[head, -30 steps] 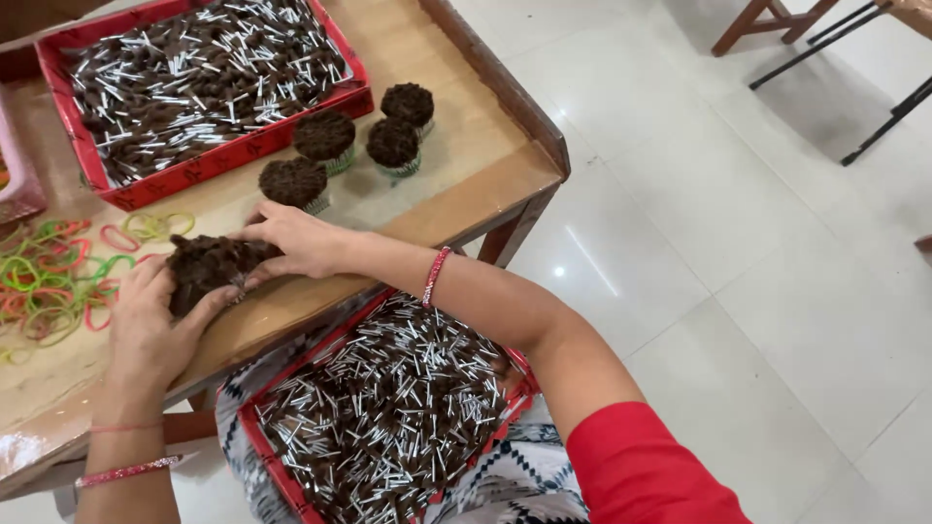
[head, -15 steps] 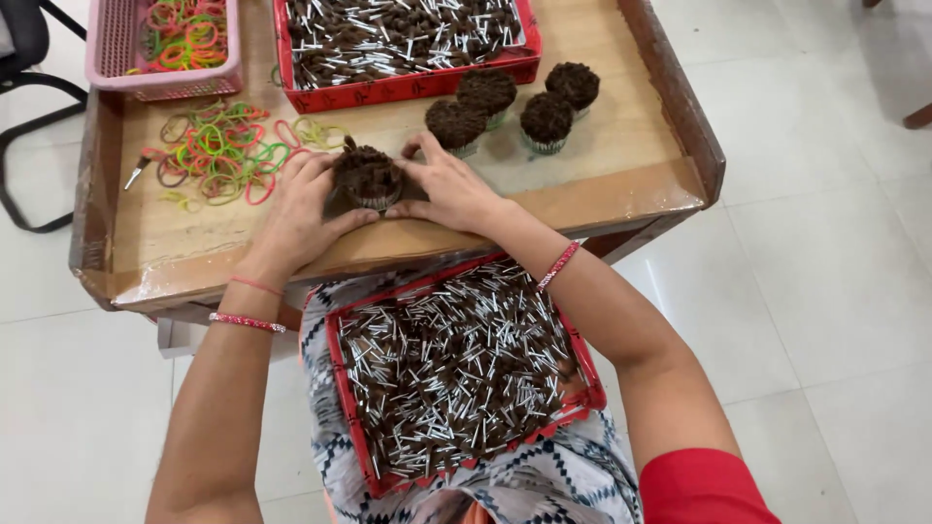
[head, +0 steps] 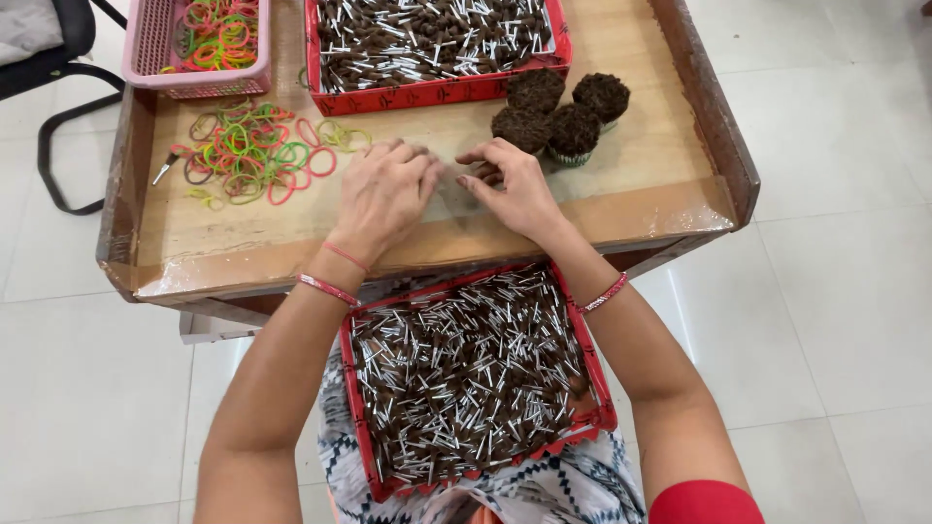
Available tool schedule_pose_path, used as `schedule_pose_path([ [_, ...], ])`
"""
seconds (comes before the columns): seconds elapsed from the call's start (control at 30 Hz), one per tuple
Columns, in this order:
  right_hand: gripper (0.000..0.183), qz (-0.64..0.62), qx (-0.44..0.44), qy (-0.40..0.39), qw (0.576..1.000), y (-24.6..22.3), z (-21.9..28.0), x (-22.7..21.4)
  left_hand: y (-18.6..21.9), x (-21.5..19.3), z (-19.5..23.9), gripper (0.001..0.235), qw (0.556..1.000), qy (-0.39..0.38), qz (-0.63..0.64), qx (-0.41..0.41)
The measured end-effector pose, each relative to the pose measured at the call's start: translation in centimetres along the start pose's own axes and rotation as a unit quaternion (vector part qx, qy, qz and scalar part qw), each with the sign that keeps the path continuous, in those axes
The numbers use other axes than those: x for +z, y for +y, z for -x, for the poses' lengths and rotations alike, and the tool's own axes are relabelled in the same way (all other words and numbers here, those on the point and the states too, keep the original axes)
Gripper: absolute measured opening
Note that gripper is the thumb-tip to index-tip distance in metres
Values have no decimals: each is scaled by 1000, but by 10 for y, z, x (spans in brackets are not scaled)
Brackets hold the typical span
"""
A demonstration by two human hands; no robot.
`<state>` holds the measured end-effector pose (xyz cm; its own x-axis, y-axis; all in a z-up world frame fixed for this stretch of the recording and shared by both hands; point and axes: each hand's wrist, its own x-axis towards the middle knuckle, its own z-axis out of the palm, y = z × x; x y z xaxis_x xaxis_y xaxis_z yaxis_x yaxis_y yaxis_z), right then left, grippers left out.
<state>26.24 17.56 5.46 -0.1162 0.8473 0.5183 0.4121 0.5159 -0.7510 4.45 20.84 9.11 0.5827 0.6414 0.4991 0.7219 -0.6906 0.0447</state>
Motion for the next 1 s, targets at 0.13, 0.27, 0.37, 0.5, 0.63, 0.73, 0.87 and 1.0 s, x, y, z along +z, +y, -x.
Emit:
schedule_pose_path([
  [0.13,23,2,-16,16,1000,3,4,-2,3,-28,-5,37,978,-56,191,-68],
  [0.27,20,20,-20,20,999,4,1,-1,12,-37,-2,55,987,103,125,-18],
  [0.37,19,20,-27,19,999,5,6,4,-4,-17,11,60,995,43,80,-46],
  [0.5,18,31,-48,19,998,1,4,0,10,-74,-10,54,991,36,97,-88],
  [0.63,17,24,-41,13,999,-1,5,1,-24,-28,-5,49,990,-22,108,84],
  [0.73,17,23,-43,10,999,-2,5,-2,-26,-39,-13,52,960,-34,247,127],
  [0.87,18,33,-38,3,999,-9,5,0,-12,-35,-5,56,988,77,119,61],
  [1.0,18,21,-50,8,998,-4,3,3,-9,-25,0,59,990,20,130,-48],
])
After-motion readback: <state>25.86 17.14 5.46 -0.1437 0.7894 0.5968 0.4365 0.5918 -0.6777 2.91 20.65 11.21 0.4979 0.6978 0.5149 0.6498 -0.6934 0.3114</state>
